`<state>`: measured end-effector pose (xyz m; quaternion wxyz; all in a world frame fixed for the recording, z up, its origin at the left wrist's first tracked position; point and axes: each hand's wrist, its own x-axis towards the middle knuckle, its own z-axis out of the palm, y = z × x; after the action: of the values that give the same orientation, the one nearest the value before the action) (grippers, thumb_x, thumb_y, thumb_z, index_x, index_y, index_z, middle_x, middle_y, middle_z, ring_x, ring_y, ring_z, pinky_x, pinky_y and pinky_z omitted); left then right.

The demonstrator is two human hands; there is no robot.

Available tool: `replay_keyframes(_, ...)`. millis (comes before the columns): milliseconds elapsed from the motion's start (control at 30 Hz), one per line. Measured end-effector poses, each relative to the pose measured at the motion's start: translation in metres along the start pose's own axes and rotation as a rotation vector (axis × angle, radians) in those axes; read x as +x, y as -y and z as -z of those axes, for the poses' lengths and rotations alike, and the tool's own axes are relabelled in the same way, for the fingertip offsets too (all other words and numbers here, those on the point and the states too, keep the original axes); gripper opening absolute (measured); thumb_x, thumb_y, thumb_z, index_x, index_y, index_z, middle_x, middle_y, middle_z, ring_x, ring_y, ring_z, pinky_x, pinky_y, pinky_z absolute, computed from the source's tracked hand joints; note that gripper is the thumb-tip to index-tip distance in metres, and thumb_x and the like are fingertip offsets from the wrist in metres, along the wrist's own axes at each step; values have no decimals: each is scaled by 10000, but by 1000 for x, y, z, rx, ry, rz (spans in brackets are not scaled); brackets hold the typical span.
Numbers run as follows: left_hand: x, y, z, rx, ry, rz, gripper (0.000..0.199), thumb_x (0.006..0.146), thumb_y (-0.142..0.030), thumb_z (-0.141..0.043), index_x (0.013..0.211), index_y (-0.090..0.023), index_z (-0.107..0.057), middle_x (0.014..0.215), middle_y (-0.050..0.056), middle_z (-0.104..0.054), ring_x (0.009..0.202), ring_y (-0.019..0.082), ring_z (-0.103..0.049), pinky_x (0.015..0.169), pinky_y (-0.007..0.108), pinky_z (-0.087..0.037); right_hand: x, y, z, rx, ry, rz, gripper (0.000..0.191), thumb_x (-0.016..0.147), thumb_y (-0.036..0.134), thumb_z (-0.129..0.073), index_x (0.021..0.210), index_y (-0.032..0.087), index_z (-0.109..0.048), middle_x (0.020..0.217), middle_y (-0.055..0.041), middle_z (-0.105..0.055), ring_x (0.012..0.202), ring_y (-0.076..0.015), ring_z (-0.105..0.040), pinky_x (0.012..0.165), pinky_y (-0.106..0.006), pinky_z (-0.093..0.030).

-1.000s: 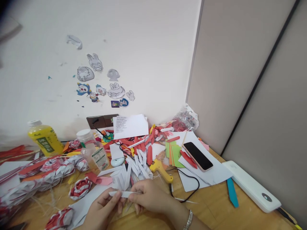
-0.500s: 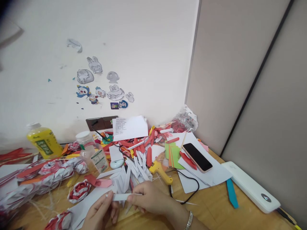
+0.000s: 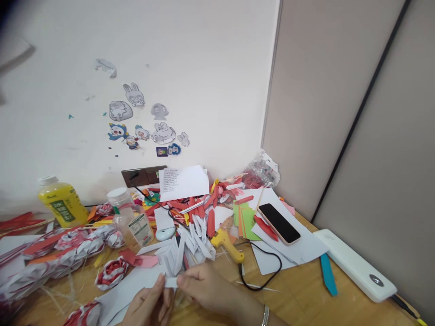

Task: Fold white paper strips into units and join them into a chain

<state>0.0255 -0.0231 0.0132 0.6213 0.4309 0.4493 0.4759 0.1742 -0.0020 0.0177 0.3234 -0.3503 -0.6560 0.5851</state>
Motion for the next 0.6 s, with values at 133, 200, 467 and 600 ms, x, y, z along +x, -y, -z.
replay_keyframes(133, -2, -3, 0, -53, -41, 2, 472, 692, -526, -519, 391, -162, -507, 293, -68, -357, 315, 71, -323, 377, 198, -232, -1, 5, 2, -30, -15, 18, 496, 788, 579, -375, 529, 157, -398, 455, 56, -347, 429, -61, -306, 414, -179, -220)
replay_keyframes(200, -2, -2, 0, -54, -18, 28, 478, 687, -537, -513, 391, -162, -509, 293, -64, -364, 315, 75, -329, 379, 200, -233, -2, 7, 3, -51, -29, 42, 495, 783, 577, -387, 521, 156, -389, 456, 58, -338, 428, -59, -288, 411, -180, -207)
replay_keyframes(467, -2, 4, 0, 99, -67, 7, 499, 692, -564, -480, 363, -190, -457, 294, -59, -380, 343, 100, -357, 429, 220, -295, -2, 4, -3, -45, 3, 35, 481, 814, 538, -364, 551, 141, -435, 491, 44, -384, 457, -62, -342, 437, -171, -254)
replay_keyframes(600, -1, 4, 1, 147, -74, -2, 478, 667, -575, -499, 390, -186, -495, 275, -60, -390, 326, 100, -348, 412, 215, -278, -2, 6, -3, -153, -31, 55, 463, 814, 504, -394, 537, 136, -444, 489, 45, -384, 466, -62, -338, 441, -169, -252)
